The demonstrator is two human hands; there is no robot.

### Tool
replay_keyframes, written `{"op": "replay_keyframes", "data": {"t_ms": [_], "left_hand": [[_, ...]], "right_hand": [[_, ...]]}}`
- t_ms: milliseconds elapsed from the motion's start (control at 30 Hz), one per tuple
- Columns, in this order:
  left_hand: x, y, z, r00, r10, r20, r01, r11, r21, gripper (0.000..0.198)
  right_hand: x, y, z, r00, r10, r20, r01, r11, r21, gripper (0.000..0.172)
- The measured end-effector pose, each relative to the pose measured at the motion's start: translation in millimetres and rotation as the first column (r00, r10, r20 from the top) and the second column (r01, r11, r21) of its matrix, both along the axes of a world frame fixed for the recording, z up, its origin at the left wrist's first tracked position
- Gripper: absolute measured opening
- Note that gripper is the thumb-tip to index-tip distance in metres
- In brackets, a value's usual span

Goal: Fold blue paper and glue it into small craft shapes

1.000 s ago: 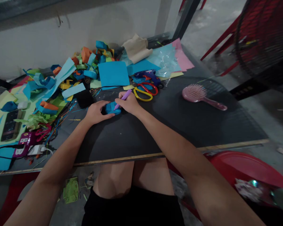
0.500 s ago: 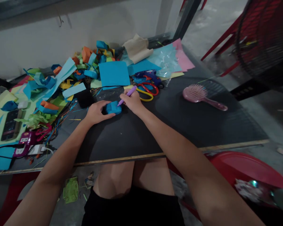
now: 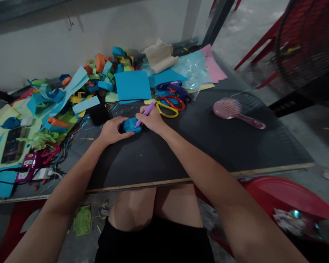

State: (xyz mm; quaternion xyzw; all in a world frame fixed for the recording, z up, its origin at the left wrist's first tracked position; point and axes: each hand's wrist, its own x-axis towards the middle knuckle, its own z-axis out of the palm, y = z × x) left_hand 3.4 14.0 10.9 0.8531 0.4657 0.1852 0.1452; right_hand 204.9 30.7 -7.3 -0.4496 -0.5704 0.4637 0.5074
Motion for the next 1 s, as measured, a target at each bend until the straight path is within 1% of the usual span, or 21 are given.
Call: {"op": "replay_keyframes", "data": {"t_ms": [267,500,733,900,1000], "left_hand": [[-0.1,0.1,-1.0,1.0,0.006,-0.011,-0.006,1.0,0.005,0.066],[-0.5,0.5,-0.8,1.0,0.007,-0.008,-0.007,1.0,0.005,0.066],[0.1,0.8,-0.6,1.0,0.008,-0.01,-0.008,1.0,-0.001,0.067],[-0.6,1.9,-2.7,1.0,-0.007,0.004,0.007,1.0,0.005,0.066],[-0.7,1.5,-1.9,1.0,-0.001,-0.002,0.001,1.0,0.008,0.066]], "right_hand": [[-3.9,-4.9,3.3,0.999,0.039,0.008,-0.04,0.998,0.043,0.035],[-5.7,-5.1,3.0,0.999,0.026,0.021,-0.027,0.999,0.026,0.035],[-5.4,-2.9,3.1,1.0,-0.011,-0.003,0.011,1.0,0.014,0.033],[-6.1,-3.5,2.9,1.0,0.011,0.026,-0.012,0.999,0.033,0.034],[-4.6,-2.2,3.3,1.0,-0.006,0.015,0.005,1.0,0.028,0.031]]}}
